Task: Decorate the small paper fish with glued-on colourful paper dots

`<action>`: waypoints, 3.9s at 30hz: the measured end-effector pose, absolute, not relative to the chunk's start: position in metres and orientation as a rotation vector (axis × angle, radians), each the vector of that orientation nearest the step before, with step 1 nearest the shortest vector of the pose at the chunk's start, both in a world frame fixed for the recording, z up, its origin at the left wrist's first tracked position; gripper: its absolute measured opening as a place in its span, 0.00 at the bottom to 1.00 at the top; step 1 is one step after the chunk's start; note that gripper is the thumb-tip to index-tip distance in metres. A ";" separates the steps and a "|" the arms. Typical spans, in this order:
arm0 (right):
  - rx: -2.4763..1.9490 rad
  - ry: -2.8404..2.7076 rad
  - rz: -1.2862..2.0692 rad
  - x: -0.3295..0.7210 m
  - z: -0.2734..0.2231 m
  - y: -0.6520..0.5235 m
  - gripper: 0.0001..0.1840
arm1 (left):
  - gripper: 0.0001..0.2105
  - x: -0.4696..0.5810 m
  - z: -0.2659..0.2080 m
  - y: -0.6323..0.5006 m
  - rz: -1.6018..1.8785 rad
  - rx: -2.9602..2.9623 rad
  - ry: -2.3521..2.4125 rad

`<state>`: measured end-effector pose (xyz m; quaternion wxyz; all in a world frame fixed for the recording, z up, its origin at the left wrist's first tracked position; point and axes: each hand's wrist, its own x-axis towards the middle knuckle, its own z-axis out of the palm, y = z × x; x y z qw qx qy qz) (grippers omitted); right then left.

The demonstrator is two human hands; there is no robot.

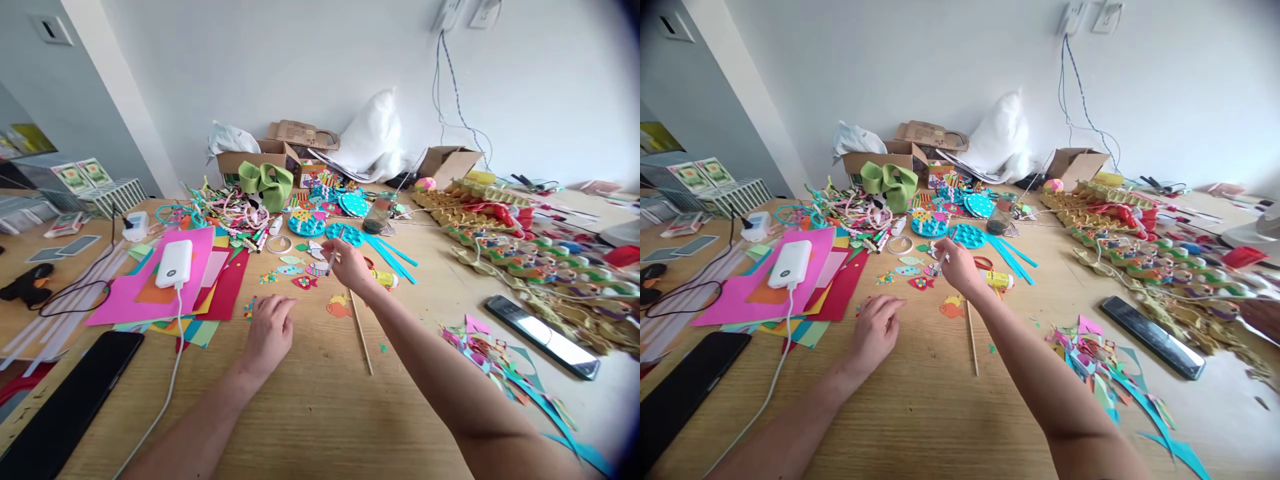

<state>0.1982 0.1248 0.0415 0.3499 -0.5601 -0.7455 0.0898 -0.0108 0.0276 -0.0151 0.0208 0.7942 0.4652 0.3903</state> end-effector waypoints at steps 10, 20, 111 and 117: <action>-1.348 -2.131 0.192 0.238 -0.012 0.022 0.14 | 0.17 -0.005 -0.010 0.020 1.110 2.535 1.347; -1.149 -2.180 0.341 0.219 -0.014 0.013 0.19 | 0.20 -0.001 -0.016 0.015 0.780 2.640 1.244; -1.242 -2.328 0.209 0.229 -0.029 0.020 0.20 | 0.17 0.002 -0.019 0.012 0.494 2.710 1.334; -1.291 -2.343 0.179 0.227 -0.030 0.019 0.21 | 0.17 0.001 -0.020 0.013 0.473 2.691 1.308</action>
